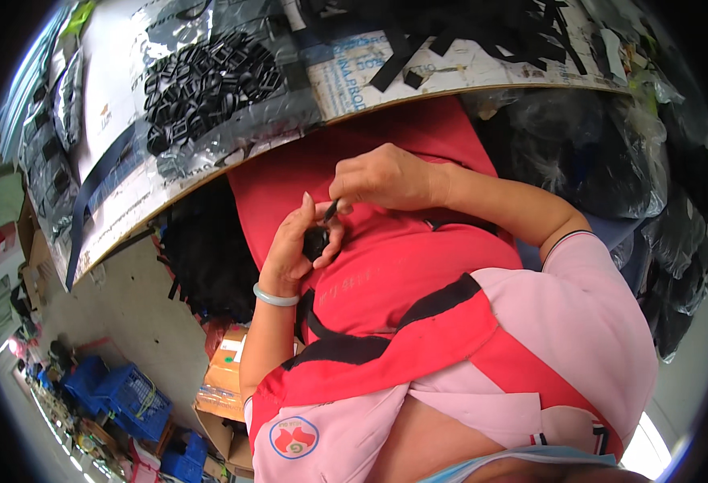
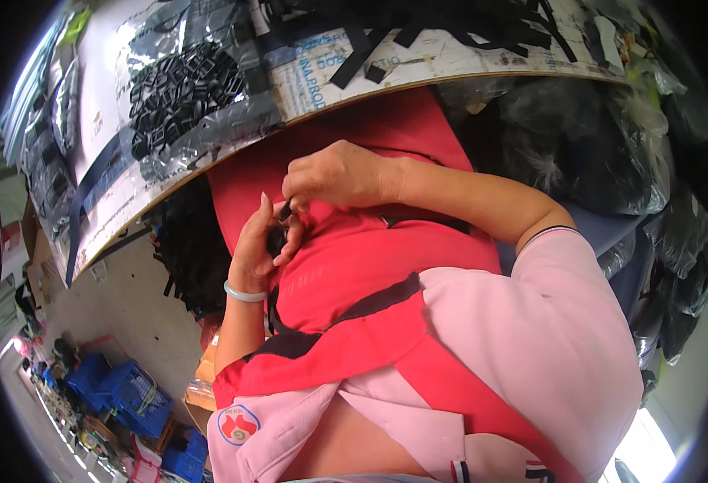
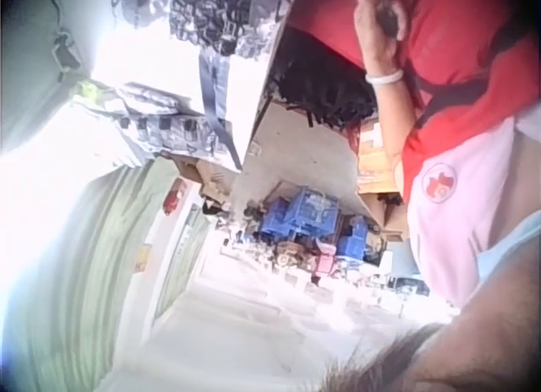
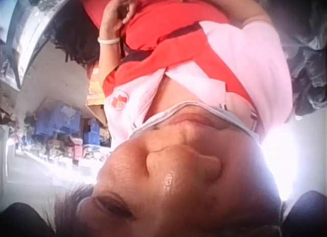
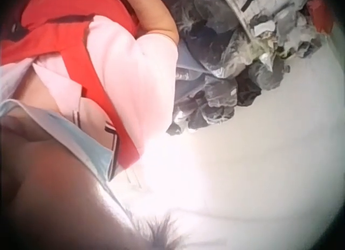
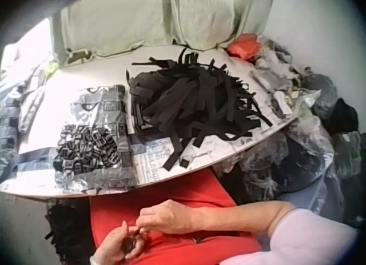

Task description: Manually attaching plastic buckles to black nylon straps.

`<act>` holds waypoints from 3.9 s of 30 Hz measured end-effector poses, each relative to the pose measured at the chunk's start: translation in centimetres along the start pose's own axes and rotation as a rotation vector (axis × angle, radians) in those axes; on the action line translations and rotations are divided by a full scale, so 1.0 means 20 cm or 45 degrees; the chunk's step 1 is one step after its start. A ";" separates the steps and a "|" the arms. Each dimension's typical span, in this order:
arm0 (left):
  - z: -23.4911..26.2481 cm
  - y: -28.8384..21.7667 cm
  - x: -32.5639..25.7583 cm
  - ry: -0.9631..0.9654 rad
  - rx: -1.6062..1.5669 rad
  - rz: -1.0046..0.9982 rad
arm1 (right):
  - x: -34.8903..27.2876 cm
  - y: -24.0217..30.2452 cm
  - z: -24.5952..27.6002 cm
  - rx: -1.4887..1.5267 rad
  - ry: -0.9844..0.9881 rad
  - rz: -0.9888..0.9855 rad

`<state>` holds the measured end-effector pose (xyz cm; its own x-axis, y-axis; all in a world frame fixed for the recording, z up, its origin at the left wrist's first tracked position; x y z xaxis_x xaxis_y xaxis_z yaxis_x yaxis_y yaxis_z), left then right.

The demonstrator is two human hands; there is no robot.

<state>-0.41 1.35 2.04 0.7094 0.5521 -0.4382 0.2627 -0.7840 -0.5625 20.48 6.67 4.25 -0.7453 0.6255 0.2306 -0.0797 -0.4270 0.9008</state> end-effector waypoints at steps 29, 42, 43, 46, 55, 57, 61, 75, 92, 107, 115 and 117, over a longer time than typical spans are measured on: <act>-0.01 -0.01 0.19 -0.517 0.508 -0.244 | -0.22 -0.25 0.46 -0.884 -0.400 -0.075; -0.11 -0.03 0.18 -0.788 0.790 -0.622 | -0.05 0.11 0.04 1.110 -0.555 -1.004; -0.10 -0.02 0.18 -0.798 0.788 -0.620 | -0.05 0.10 0.04 1.202 -0.607 -1.041; -0.07 0.00 0.19 -0.890 1.042 -0.738 | -0.06 0.07 0.02 1.407 -0.613 -1.006; -0.08 -0.04 0.18 -0.983 1.726 -1.182 | -0.02 -0.01 -0.03 1.367 -0.762 -0.886; -0.05 -0.02 0.18 -0.861 1.710 -1.094 | -0.03 -0.04 -0.01 1.424 -0.735 -0.895; -0.08 -0.07 0.14 -0.550 0.067 -0.351 | -0.07 -0.11 0.00 1.105 -0.600 -0.777; -0.12 -0.04 0.16 -0.889 0.654 -0.638 | -0.04 0.07 0.04 0.856 -0.581 -0.848; -0.12 -0.15 -0.33 -0.670 1.105 -0.373 | -0.08 -0.05 0.03 0.868 -0.461 -0.836; 0.39 0.14 -0.52 -0.970 -0.064 -0.587 | -0.40 -0.20 0.57 -1.048 -0.435 -0.241; 0.05 -0.01 -0.02 -0.788 0.539 -0.405 | -0.19 -0.06 0.39 -0.659 -0.626 0.192; 0.01 -0.04 0.02 -0.765 0.512 -0.416 | -0.11 -0.03 0.34 -0.565 -0.543 0.204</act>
<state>-0.47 2.18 2.14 0.1325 0.8849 -0.4464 0.0590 -0.4566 -0.8877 26.72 10.05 5.65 -0.4489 0.6974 0.5587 -0.3241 -0.7097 0.6255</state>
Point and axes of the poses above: each hand's wrist, its own x-axis towards the middle knuckle, its own z-axis out of the back of the hand, y = z × x, the point moved 1 cm from there along x, towards the middle knuckle, and after that the axes turned 14 degrees about x, right-handed, at the moved point
